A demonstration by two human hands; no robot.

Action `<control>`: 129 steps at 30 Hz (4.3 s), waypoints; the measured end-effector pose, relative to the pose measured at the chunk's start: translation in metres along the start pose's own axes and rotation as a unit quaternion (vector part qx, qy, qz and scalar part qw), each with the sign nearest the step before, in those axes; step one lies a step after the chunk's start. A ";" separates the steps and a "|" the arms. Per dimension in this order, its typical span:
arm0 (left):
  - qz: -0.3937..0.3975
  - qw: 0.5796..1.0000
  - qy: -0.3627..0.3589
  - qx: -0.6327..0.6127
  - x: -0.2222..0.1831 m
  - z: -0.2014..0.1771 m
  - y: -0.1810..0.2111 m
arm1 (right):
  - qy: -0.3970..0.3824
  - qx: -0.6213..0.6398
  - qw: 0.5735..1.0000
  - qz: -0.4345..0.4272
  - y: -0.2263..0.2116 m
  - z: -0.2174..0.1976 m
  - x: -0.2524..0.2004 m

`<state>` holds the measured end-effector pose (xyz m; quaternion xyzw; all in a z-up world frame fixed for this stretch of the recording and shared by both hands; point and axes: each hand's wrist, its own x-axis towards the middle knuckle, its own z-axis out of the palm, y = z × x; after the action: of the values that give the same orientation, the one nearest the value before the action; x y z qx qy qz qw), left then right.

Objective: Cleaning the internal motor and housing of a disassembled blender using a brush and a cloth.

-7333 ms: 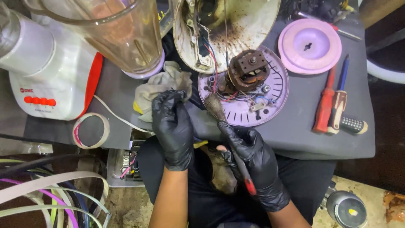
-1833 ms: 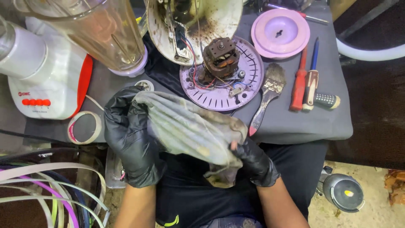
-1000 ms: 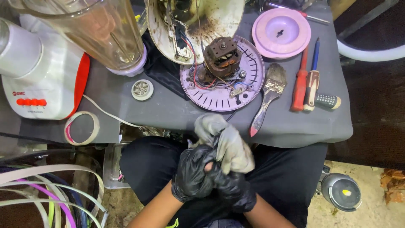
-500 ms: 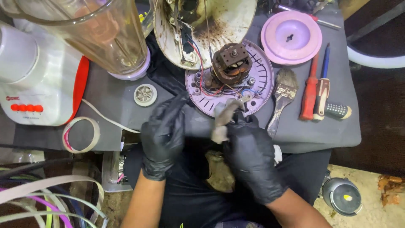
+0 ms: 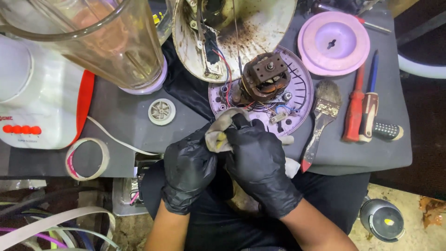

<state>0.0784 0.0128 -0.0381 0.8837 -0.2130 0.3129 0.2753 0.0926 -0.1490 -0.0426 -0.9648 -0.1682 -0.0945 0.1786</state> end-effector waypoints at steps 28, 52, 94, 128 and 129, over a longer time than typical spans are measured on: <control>-0.089 0.994 -0.059 0.008 -0.011 0.003 0.000 | 0.005 -0.078 0.996 0.032 -0.013 -0.005 -0.012; -0.083 0.994 -0.064 -0.012 0.004 -0.004 0.012 | -0.093 0.027 0.988 0.117 0.009 -0.038 -0.033; -0.092 0.995 0.024 0.024 0.023 0.002 0.025 | -0.135 0.073 0.986 0.073 -0.005 -0.042 0.001; -0.076 0.994 -0.073 0.033 -0.003 0.005 0.011 | -0.134 0.091 0.979 0.124 0.005 -0.022 -0.023; -0.075 0.994 -0.074 0.032 -0.006 0.006 0.010 | -0.133 0.091 0.979 0.126 0.003 -0.023 -0.023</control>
<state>0.0710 0.0023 -0.0426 0.9261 -0.1560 0.2320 0.2533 0.0697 -0.1667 -0.0274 -0.9620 -0.0755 0.0740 0.2518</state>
